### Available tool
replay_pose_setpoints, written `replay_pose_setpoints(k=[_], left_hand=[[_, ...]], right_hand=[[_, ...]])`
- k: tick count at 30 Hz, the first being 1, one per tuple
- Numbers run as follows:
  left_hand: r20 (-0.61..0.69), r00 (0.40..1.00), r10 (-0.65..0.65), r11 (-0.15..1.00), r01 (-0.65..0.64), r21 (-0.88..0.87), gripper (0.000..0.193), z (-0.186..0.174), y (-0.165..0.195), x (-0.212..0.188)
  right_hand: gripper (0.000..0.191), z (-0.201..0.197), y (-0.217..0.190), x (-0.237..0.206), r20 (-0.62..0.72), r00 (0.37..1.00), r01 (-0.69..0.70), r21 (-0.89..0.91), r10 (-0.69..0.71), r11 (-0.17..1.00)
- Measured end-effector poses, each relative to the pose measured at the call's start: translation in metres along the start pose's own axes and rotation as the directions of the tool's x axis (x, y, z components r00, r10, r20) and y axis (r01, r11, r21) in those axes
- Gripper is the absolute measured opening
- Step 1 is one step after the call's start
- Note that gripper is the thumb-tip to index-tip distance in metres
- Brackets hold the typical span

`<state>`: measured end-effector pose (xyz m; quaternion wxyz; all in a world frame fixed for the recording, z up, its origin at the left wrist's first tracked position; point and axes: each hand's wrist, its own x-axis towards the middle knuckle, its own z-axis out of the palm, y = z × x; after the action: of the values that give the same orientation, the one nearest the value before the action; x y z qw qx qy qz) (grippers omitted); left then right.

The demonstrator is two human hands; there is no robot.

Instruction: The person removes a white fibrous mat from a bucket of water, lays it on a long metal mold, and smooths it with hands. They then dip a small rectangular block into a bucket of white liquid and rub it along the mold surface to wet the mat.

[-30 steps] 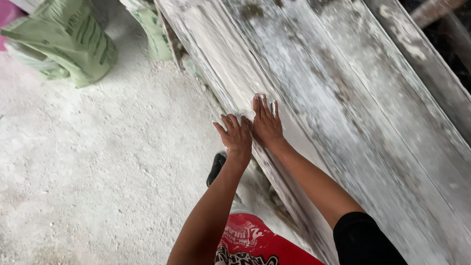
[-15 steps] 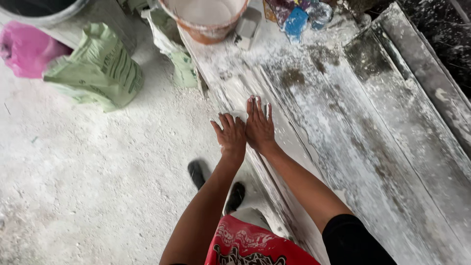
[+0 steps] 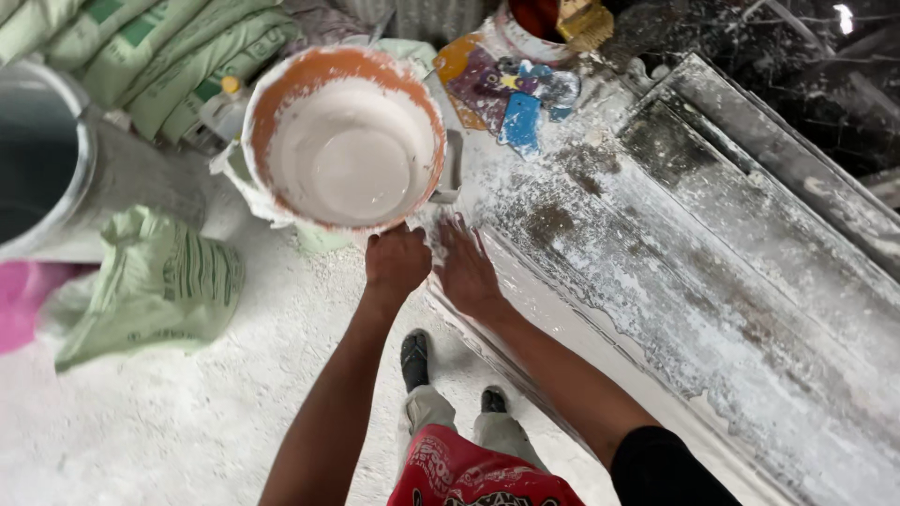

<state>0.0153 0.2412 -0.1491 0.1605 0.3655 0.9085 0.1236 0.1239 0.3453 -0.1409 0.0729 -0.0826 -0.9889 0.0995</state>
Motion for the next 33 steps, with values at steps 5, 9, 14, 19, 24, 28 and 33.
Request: replay_pose_setpoints(k=[5, 9, 14, 19, 24, 28, 33], left_hand=[[-0.257, 0.957, 0.135, 0.970, -0.181, -0.164, 0.026, 0.001, 0.030, 0.009], [-0.403, 0.812, 0.423, 0.867, -0.492, -0.081, 0.029, 0.012, 0.054, 0.036], [0.002, 0.766, 0.643, 0.760, -0.638, 0.127, 0.038, 0.021, 0.059, 0.068], [0.114, 0.720, 0.685, 0.672, -0.684, 0.285, 0.030, 0.027, 0.062, 0.083], [0.217, 0.649, 0.730, 0.594, -0.758, 0.269, 0.014, 0.020, 0.056, 0.082], [0.332, 0.515, 0.790, 0.369, -0.833, 0.412, 0.009, 0.008, 0.050, 0.075], [0.443, 0.397, 0.803, 0.129, -0.843, 0.522, 0.021, 0.001, 0.062, 0.097]], right_hand=[[0.031, -0.007, 0.045, 0.016, 0.117, 0.801, -0.470, 0.731, 0.587, 0.495], [0.064, 0.012, 0.076, 0.040, 0.191, 0.427, -0.582, 0.806, 0.884, 0.107], [0.041, 0.010, 0.100, 0.014, 0.268, 0.512, -0.046, 0.957, 0.816, -0.285], [0.041, -0.033, 0.088, -0.082, 0.335, 0.595, -0.600, 0.790, 0.730, 0.127], [0.039, -0.047, 0.052, -0.115, 0.246, 0.678, -0.696, 0.517, 0.692, 0.498], [0.058, -0.017, 0.032, -0.110, 0.168, 0.747, -0.662, 0.289, 0.644, 0.692], [0.069, 0.018, 0.021, -0.141, -0.062, 0.772, -0.625, 0.105, 0.632, 0.774]])
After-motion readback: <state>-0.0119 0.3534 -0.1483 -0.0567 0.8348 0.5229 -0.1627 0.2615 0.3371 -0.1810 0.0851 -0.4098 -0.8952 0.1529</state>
